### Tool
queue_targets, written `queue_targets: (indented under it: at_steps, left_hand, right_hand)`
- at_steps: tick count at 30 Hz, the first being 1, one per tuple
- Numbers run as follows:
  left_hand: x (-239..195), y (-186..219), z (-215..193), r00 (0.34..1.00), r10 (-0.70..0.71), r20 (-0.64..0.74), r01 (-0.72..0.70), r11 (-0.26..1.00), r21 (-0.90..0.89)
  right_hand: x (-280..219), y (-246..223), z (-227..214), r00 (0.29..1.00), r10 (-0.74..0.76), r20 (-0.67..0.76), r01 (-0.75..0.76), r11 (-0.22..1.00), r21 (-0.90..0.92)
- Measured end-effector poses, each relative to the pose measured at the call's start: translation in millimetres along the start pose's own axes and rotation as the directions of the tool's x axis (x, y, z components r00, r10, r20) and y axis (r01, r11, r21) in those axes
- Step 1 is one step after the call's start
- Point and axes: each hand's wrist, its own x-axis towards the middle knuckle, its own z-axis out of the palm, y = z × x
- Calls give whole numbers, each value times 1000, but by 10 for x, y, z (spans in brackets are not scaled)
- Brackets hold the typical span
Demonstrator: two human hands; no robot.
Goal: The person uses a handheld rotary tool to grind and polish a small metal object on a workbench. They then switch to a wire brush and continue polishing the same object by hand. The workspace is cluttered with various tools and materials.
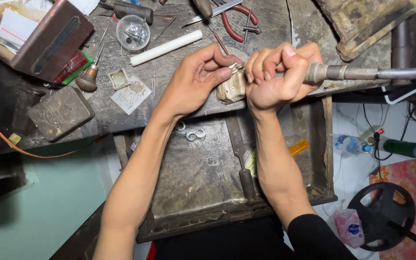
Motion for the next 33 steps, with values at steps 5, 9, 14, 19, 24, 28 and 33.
queue_targets:
  at_steps: [5, 9, 14, 19, 24, 28, 33]
  left_hand:
    - [1, 32, 6, 1000, 8, -11, -7, 999, 45]
    - [13, -12, 17, 999, -7, -36, 10, 998, 69]
    - [21, 8, 8, 999, 29, -21, -26, 990, 137]
    - [25, 30, 20, 999, 46, -28, -40, 982, 182]
    - [23, -1, 15, 998, 61, -28, -54, 980, 191]
    - [25, 1, 11, 997, 71, -25, -65, 980, 186]
    - [24, 31, 14, 997, 69, -18, -64, 978, 200]
  right_hand:
    - [-1, 18, -17, 1000, 13, -15, -13, 1000, 9]
    - [-2, 24, -7, 999, 2, 34, 0, 999, -48]
    - [9, 19, 44, 999, 50, 8, -49, 998, -35]
    - [7, 39, 28, 999, 25, 37, -24, 999, -28]
    - [-8, 42, 37, 999, -5, 38, 7, 999, -44]
    - [-7, 44, 40, 999, -3, 38, 4, 999, -37]
    - [-9, 43, 38, 1000, -11, 28, 12, 999, -45]
